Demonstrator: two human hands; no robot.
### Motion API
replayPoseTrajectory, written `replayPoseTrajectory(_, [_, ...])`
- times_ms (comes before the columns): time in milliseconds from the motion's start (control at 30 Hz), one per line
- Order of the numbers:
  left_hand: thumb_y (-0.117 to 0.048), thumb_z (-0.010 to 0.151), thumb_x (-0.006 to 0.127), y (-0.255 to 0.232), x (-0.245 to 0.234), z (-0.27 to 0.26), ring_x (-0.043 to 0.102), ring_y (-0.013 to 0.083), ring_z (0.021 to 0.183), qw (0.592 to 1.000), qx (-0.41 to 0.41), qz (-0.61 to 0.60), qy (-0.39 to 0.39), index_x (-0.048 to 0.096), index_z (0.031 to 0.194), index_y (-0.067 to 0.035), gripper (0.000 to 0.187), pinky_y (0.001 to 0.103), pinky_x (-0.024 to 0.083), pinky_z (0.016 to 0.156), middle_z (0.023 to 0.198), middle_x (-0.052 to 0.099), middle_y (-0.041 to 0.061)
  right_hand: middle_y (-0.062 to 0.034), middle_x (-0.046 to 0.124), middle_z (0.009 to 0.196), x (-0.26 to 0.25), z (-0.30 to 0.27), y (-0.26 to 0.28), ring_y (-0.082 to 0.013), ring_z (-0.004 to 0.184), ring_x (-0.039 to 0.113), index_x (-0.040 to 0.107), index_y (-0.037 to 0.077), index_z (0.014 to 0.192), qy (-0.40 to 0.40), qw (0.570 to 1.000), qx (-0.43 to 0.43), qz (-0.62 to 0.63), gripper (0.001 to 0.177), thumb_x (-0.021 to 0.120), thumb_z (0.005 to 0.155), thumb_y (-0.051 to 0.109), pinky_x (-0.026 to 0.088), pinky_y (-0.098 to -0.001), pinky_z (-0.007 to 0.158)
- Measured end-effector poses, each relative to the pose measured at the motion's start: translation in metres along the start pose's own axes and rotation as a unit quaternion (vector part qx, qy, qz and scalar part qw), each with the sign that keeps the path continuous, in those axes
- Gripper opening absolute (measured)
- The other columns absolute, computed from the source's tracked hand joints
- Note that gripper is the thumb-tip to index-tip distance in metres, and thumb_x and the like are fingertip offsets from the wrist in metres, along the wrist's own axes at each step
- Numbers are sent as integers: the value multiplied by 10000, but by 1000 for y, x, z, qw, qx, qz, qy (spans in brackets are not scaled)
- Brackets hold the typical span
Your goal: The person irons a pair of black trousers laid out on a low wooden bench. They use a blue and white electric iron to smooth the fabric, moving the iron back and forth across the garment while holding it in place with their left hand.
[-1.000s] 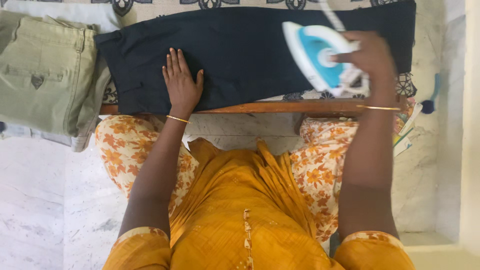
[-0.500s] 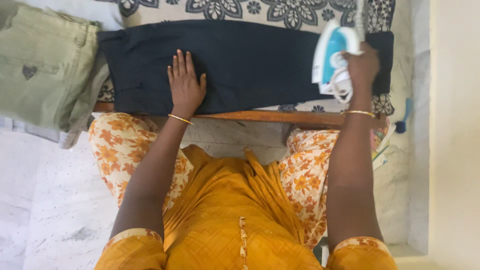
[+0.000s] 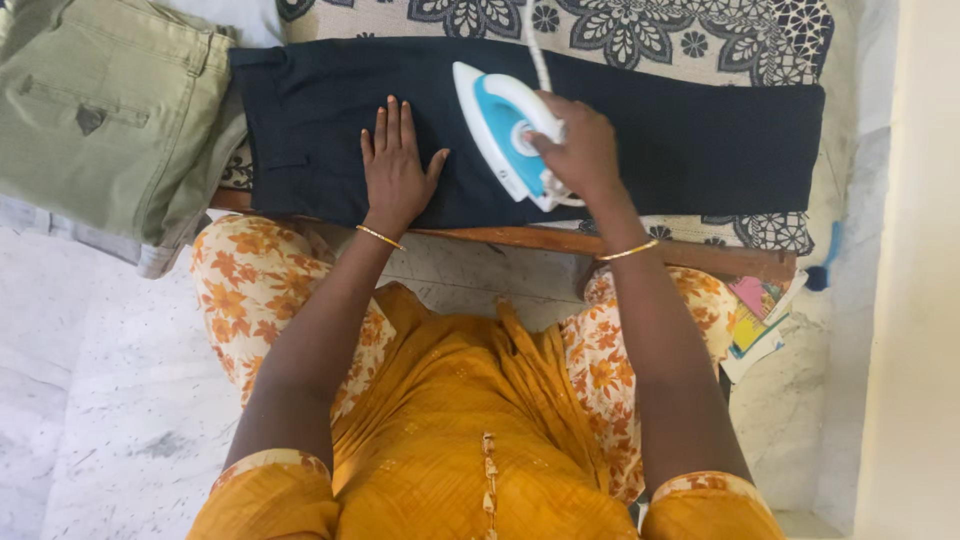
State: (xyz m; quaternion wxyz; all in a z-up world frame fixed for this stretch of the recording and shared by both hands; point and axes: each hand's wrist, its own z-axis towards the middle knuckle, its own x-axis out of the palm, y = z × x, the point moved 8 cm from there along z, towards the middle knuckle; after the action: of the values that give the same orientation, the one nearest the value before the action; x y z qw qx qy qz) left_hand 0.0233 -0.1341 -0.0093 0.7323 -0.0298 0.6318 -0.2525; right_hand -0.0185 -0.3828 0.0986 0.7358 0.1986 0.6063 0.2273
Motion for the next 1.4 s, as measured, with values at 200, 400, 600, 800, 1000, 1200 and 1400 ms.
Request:
replayPoseTrajectory(200, [-485,971,686,-2,1,-1,264,397,1532,1000,0,10,13,304,1587,57,905,626,217,1209,1660,274,247,-188,765,1111,-65,-25,-98,-286,974,751,725,103,1304,-65,996,48,-31,514,887,828,207,575,-402,852])
replayPoseTrajectory(400, [-454,971,689,-5,3,1,247,410,1538,1000,-4,10,21,289,1589,74,906,622,202,1219,1666,243,264,-190,752,1111,-156,-89,-281,-310,982,735,750,72,1220,-183,960,174,-124,492,953,805,240,561,-418,873])
replayPoseTrajectory(600, [-453,1004,661,-9,5,1,239,445,1534,1000,6,16,18,283,1590,91,884,626,203,1217,1660,230,297,-202,710,1156,-194,-140,-379,-374,1032,679,786,56,1163,-294,903,250,-189,519,971,722,258,516,-462,888])
replayPoseTrajectory(800, [-463,998,644,-10,4,1,258,439,1527,1000,3,23,20,291,1588,79,876,621,218,1214,1657,245,293,-131,788,1002,-136,-92,-290,-224,817,768,777,76,1193,-203,933,298,11,459,942,806,261,578,-359,759])
replayPoseTrajectory(1000, [-568,1034,577,-7,-1,-3,285,428,1515,1000,4,-3,5,374,1559,40,828,623,227,1204,1637,299,277,-89,794,939,-22,-33,-104,-182,607,723,684,150,1318,-25,973,210,97,513,845,840,245,598,-372,618])
replayPoseTrajectory(1200, [-592,1042,562,-6,-7,-8,305,421,1516,999,2,-33,-14,409,1546,28,813,624,237,1207,1633,338,257,-160,780,1092,16,-7,0,-254,917,782,729,94,1279,-52,993,-12,103,540,879,800,293,598,-355,827])
replayPoseTrajectory(1400, [-578,1022,603,-8,-6,-7,305,421,1508,1000,4,-14,-5,398,1551,31,832,622,241,1204,1629,331,257,-127,775,1107,-4,-9,-41,-235,862,774,723,156,1305,-6,996,72,58,547,868,800,306,583,-355,802])
